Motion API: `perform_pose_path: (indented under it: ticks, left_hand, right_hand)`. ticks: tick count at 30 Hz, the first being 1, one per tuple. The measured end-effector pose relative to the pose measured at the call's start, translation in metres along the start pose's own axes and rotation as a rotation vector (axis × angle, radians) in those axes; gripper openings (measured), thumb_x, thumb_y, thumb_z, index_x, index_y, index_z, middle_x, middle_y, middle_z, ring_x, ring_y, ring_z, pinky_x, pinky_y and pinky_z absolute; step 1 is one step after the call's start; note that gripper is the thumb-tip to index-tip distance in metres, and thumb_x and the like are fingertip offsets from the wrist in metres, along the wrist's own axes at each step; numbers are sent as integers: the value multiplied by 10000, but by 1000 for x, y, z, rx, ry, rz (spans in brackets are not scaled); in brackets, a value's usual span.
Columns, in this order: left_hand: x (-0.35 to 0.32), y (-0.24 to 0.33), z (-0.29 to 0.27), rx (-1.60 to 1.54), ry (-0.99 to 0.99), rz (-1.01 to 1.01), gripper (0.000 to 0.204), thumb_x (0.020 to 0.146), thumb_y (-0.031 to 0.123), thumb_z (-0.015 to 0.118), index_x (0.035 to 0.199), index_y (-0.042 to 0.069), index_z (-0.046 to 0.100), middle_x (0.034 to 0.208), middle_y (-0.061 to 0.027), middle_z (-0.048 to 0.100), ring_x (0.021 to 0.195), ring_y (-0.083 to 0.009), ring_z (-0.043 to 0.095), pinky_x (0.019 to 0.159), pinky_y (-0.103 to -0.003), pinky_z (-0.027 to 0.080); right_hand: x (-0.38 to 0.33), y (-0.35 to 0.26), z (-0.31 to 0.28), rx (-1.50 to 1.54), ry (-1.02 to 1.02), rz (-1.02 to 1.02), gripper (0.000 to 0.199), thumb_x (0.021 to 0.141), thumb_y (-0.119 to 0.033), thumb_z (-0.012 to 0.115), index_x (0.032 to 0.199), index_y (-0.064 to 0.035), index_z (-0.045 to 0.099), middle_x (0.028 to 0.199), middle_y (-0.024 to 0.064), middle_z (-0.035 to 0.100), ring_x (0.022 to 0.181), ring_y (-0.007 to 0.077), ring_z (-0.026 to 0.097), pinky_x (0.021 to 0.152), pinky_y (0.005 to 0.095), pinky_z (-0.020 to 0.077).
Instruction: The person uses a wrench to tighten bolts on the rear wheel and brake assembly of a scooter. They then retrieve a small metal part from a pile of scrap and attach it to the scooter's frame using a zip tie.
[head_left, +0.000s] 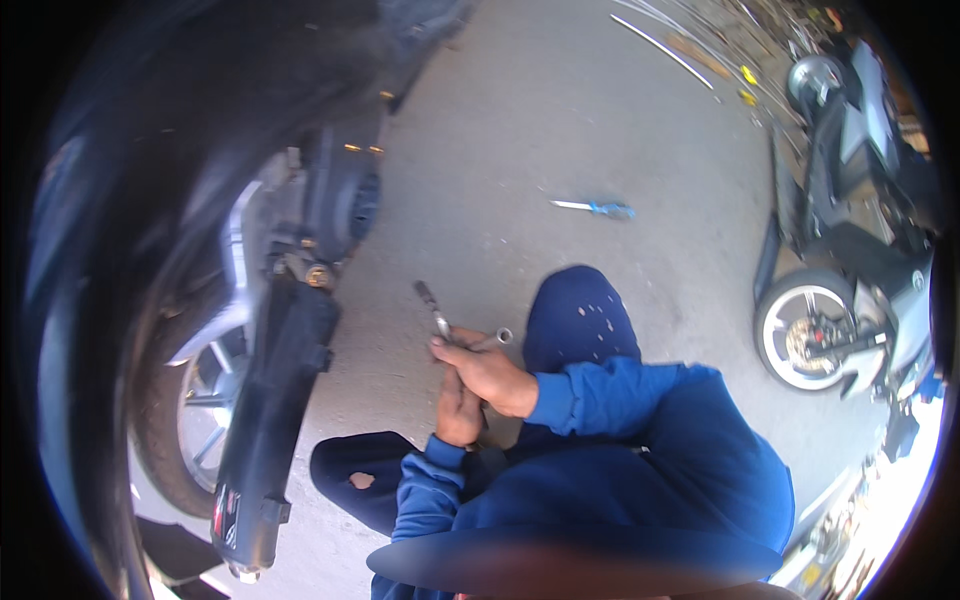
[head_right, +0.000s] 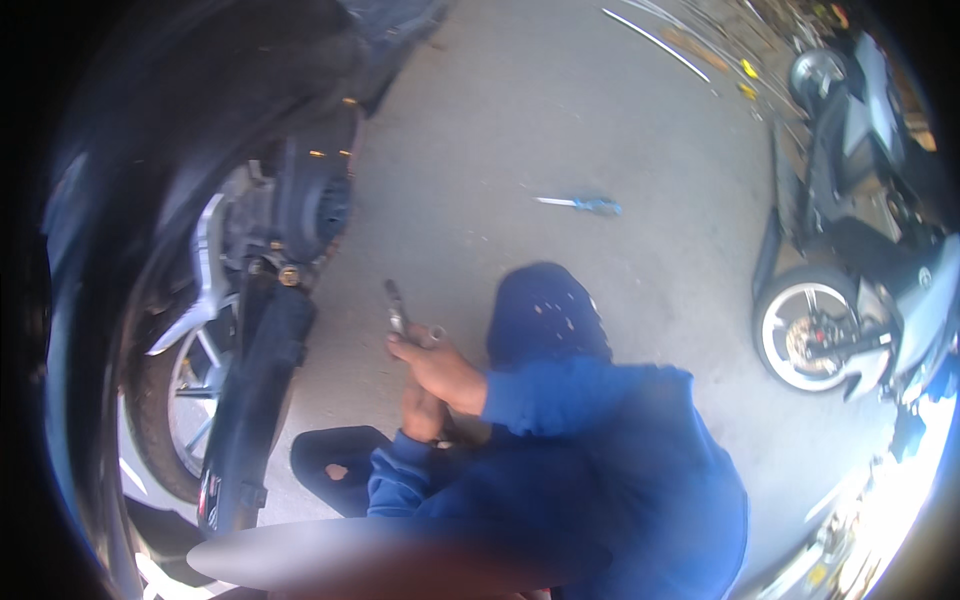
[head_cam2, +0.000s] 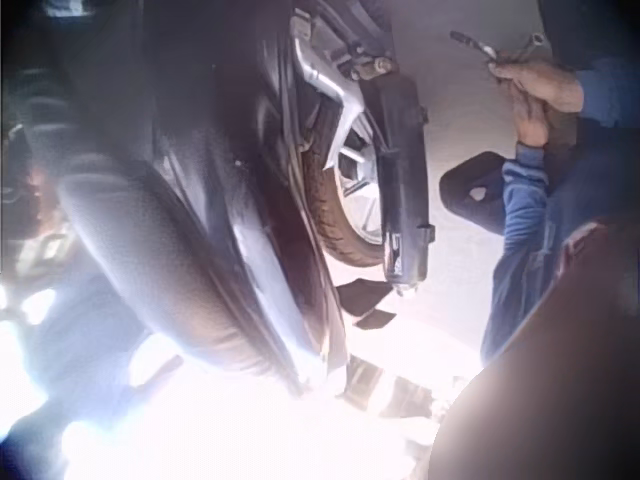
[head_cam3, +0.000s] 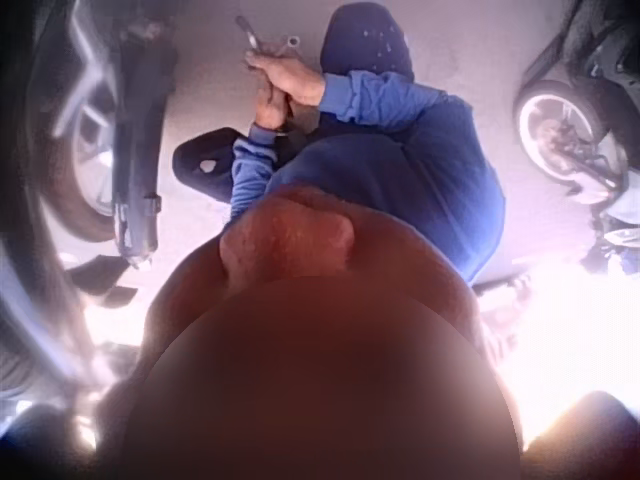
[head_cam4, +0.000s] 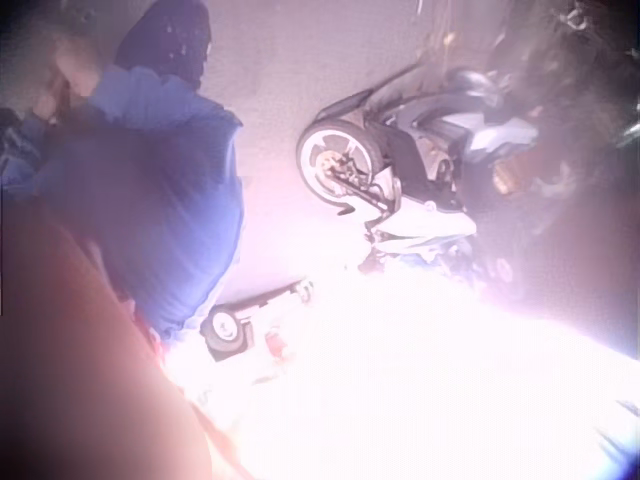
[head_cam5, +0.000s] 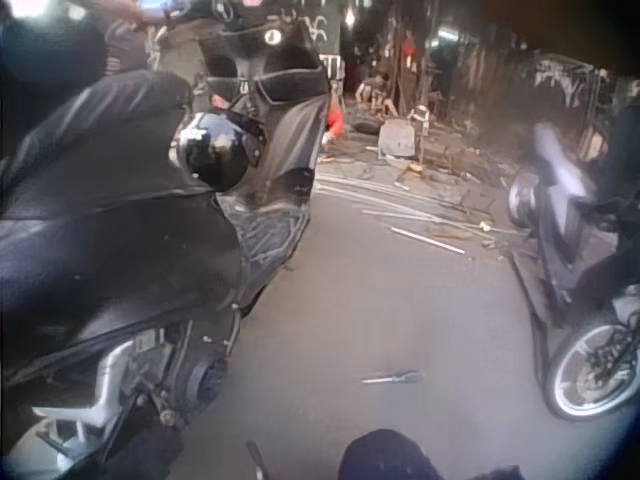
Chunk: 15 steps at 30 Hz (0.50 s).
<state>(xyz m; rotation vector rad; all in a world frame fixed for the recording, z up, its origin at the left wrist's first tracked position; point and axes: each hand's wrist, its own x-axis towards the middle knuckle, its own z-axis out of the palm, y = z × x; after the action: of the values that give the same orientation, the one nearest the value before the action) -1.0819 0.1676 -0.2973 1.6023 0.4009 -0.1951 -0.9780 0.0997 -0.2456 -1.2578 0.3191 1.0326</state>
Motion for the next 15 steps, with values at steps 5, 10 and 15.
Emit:
perform_pose_path:
  ticks: [5,10,15]
  left_hand:
    - [-20,-2,-2,123,43,94,430,990,285,394,1260,-29,506,1057,-233,648,1063,-348,616,907,-413,467]
    - [-64,86,-5,500,76,-354,473,966,394,462,1109,-34,607,843,-167,669,794,-287,643,744,-404,500]
    - [-113,226,-52,14,-444,-972,484,744,212,778,1149,6,613,785,-91,630,559,-122,547,458,-265,435]
  right_hand:
    - [-6,6,17,-114,127,43,263,960,-306,573,836,-74,578,760,-43,525,731,69,467,653,255,397]
    - [-39,-12,31,-197,63,-63,280,949,-333,582,810,-89,570,711,-25,514,586,80,440,528,273,379]
    - [-142,-67,-12,523,151,135,264,939,-392,579,847,-149,530,639,-47,425,495,85,386,492,272,349]
